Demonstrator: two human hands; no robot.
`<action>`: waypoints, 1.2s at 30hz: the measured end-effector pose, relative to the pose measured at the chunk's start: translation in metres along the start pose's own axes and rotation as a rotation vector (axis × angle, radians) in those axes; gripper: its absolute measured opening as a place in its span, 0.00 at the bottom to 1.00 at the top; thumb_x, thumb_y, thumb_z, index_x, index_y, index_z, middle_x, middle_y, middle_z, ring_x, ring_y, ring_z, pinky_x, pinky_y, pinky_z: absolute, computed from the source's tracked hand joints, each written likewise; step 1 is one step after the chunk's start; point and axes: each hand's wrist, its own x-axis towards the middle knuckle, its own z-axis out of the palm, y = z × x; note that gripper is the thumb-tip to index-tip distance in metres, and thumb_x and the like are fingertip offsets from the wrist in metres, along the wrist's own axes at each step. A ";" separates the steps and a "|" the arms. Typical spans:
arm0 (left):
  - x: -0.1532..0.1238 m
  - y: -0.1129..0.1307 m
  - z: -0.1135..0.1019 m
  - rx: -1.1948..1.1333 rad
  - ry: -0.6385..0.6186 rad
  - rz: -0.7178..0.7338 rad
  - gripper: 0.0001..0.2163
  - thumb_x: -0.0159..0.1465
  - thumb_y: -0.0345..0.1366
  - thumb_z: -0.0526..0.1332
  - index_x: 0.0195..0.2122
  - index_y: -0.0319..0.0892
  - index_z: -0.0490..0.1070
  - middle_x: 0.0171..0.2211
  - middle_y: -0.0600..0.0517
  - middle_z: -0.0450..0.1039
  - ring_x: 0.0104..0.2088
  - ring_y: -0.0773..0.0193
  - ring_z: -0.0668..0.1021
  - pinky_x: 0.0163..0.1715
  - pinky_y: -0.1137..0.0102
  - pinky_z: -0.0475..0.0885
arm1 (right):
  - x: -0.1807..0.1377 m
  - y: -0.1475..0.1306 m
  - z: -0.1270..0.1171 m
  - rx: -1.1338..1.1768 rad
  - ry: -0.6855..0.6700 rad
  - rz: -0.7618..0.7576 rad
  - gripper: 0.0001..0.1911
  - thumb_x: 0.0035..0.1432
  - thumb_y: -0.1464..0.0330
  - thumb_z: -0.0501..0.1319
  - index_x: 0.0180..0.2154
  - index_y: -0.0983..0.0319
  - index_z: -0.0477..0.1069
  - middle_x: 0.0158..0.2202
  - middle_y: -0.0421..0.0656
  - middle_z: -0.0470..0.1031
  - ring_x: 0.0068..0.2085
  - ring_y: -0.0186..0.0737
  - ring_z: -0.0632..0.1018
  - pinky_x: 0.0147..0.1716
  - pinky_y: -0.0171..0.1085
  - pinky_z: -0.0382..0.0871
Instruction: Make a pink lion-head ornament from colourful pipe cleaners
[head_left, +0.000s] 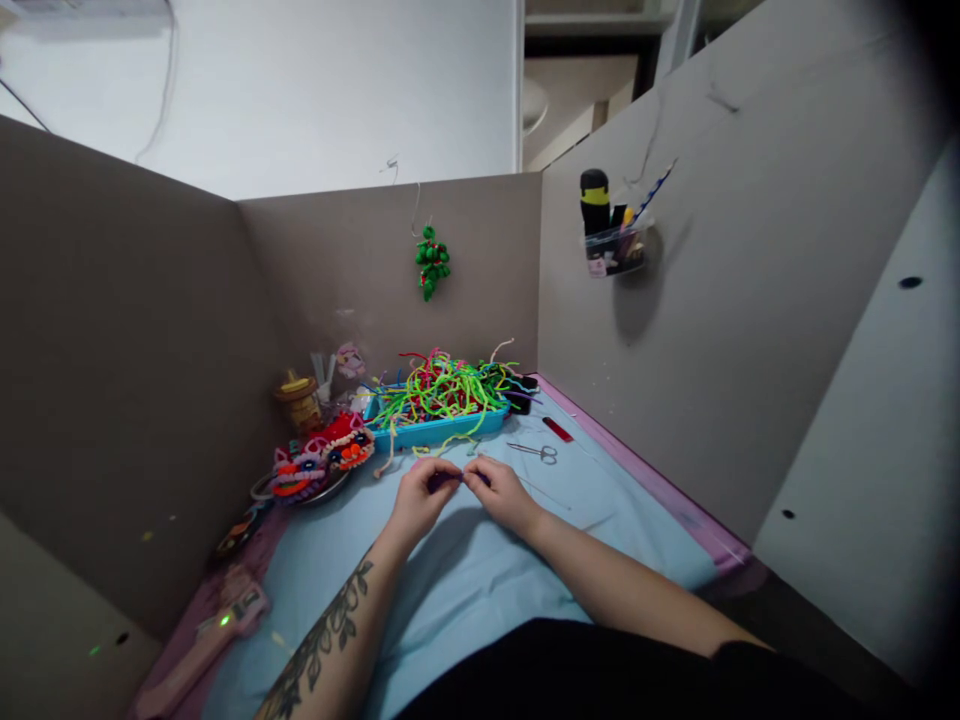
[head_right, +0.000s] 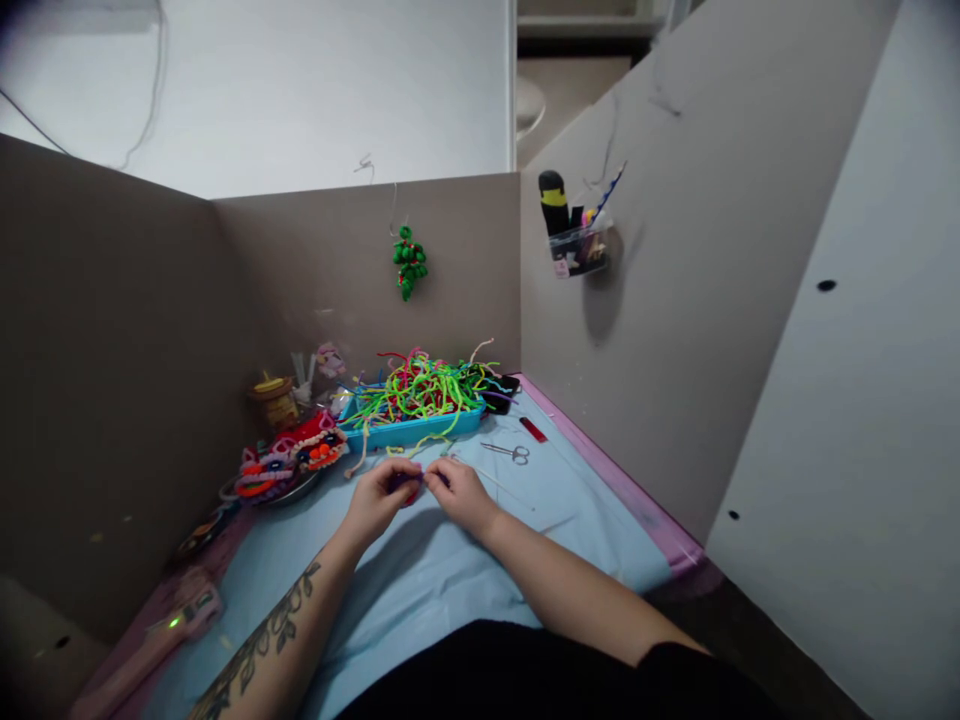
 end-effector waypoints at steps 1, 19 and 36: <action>0.000 0.001 0.000 -0.012 -0.002 -0.012 0.06 0.51 0.33 0.65 0.32 0.41 0.75 0.29 0.49 0.74 0.29 0.63 0.75 0.30 0.71 0.70 | 0.000 0.000 0.000 0.013 0.000 0.004 0.08 0.59 0.69 0.55 0.30 0.62 0.70 0.27 0.41 0.71 0.32 0.37 0.71 0.32 0.35 0.64; 0.002 -0.005 -0.001 -0.001 -0.046 -0.091 0.11 0.53 0.39 0.65 0.34 0.37 0.74 0.26 0.51 0.73 0.23 0.69 0.72 0.23 0.73 0.67 | -0.002 -0.001 -0.002 -0.053 0.095 -0.117 0.03 0.57 0.70 0.59 0.35 0.61 0.71 0.30 0.43 0.71 0.34 0.39 0.71 0.34 0.37 0.65; 0.002 -0.002 -0.004 0.303 -0.060 0.154 0.04 0.56 0.29 0.60 0.33 0.41 0.72 0.33 0.49 0.75 0.35 0.63 0.76 0.36 0.70 0.69 | 0.000 0.013 0.000 -0.051 -0.024 -0.103 0.09 0.63 0.69 0.51 0.34 0.61 0.70 0.30 0.43 0.71 0.35 0.40 0.71 0.37 0.39 0.65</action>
